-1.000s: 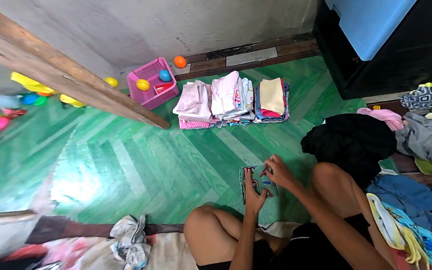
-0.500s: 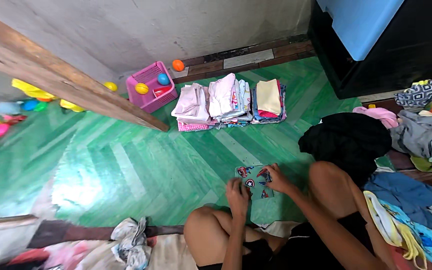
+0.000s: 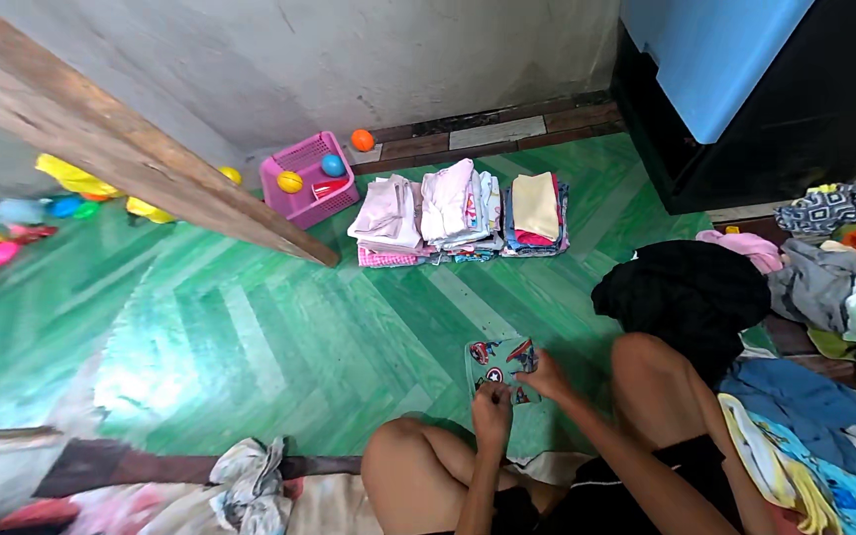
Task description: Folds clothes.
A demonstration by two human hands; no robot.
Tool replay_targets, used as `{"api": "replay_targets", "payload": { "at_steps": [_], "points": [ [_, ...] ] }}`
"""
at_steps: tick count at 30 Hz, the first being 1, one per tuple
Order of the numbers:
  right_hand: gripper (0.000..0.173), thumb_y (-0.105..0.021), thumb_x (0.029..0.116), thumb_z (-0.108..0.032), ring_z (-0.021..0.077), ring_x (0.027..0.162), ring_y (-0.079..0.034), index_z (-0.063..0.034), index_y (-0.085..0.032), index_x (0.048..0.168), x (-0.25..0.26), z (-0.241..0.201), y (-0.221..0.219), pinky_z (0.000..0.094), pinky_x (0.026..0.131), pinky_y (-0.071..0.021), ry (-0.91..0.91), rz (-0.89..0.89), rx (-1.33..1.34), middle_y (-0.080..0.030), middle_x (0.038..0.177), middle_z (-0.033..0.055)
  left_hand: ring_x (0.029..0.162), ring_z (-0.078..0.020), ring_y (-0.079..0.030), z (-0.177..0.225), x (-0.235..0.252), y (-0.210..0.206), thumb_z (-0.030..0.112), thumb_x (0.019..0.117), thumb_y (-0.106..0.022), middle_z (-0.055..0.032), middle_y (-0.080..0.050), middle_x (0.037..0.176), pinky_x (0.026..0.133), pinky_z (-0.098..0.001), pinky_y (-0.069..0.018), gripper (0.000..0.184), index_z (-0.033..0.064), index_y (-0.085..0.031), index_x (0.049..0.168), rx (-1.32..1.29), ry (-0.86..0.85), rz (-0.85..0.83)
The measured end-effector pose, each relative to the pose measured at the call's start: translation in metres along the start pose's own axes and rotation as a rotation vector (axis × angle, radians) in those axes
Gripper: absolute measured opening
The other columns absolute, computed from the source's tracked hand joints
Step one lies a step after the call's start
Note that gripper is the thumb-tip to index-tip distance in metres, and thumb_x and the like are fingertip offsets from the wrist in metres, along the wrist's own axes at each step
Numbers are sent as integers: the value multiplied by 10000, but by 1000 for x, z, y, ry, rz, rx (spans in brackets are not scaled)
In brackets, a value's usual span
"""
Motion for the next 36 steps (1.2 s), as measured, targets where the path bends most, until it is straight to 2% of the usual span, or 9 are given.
{"api": "replay_targets", "payload": {
  "at_steps": [5, 10, 14, 18, 21, 24, 28, 31, 36],
  "points": [
    [476, -755, 929, -167, 311, 1035, -609, 83, -553, 1281, -3, -10, -11, 457, 947, -491, 138, -19, 284, -623, 1154, 248, 865, -234, -690, -13, 1, 11, 118, 1001, -634, -159, -710, 941, 845, -423, -561, 197, -52, -687, 1086, -307, 76, 44],
    [458, -608, 1007, -94, 330, 1191, -587, 67, -467, 1412, -21, -36, 28, 466, 1027, -480, 184, 55, 380, -575, 1319, 269, 791, -146, -707, -20, 1, 28, 99, 1045, -566, -151, -714, 923, 742, -294, -590, 234, -108, -615, 1144, -808, 211, 334],
    [503, -497, 1056, -99, 390, 1267, -581, 27, -371, 1526, -52, -81, 125, 534, 1070, -463, 245, 311, 105, -564, 1380, 294, 778, -150, -692, -24, 2, 27, 104, 1049, -564, -148, -696, 922, 716, -284, -579, 231, -99, -598, 1153, -975, 338, 384],
    [422, -423, 1057, -55, 439, 1152, -643, 53, -499, 1457, -82, -143, 206, 584, 999, -485, 539, 764, -144, -646, 1252, 305, 767, -149, -699, -21, 7, 20, 112, 1044, -577, -143, -704, 894, 716, -284, -582, 230, -92, -603, 1148, -966, 323, 362],
    [478, -453, 1027, 4, 406, 1439, -449, -51, -518, 1498, -59, -193, 239, 616, 1159, -367, 850, 935, -319, -460, 1562, 210, 746, -135, -702, -19, 10, 19, 112, 1039, -589, -124, -708, 858, 700, -270, -585, 213, -81, -611, 1128, -947, 307, 356],
    [537, -523, 983, 40, 434, 1518, -300, -145, -562, 1485, -18, -228, 248, 776, 1150, -201, 1003, 963, -504, -403, 1615, 164, 720, -113, -694, -20, 11, 19, 100, 1038, -583, -111, -704, 837, 676, -252, -579, 202, -82, -599, 1125, -940, 306, 352],
    [525, -550, 974, 33, 433, 1542, -235, -218, -634, 1426, 66, -211, 219, 822, 1143, -68, 809, 743, -662, -432, 1601, 145, 705, -92, -684, -20, 14, 13, 90, 1041, -573, -101, -701, 824, 671, -236, -568, 196, -88, -591, 1122, -920, 315, 319],
    [538, -427, 1064, -100, 421, 1575, -95, -300, -454, 1563, 103, -178, 190, 816, 1138, -58, 416, 476, -697, -239, 1701, 95, 697, -97, -677, -22, 15, 7, 76, 1032, -581, -97, -692, 814, 667, -245, -567, 178, -85, -589, 1107, -895, 309, 283],
    [514, -383, 1088, -132, 402, 1580, -96, -287, -435, 1575, 90, -183, 184, 781, 1159, -9, 337, 515, -668, -261, 1696, 78, 717, -111, -694, -26, 17, -4, 80, 1029, -585, -103, -700, 833, 679, -265, -585, 176, -80, -600, 1101, -844, 290, 209]
  ]
}}
Point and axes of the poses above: each hand's wrist, its own x-axis towards the middle knuckle, its own y-axis out of the back of the hand, z = x × y, the point moved 4 cm from there along x, towards the middle knuckle
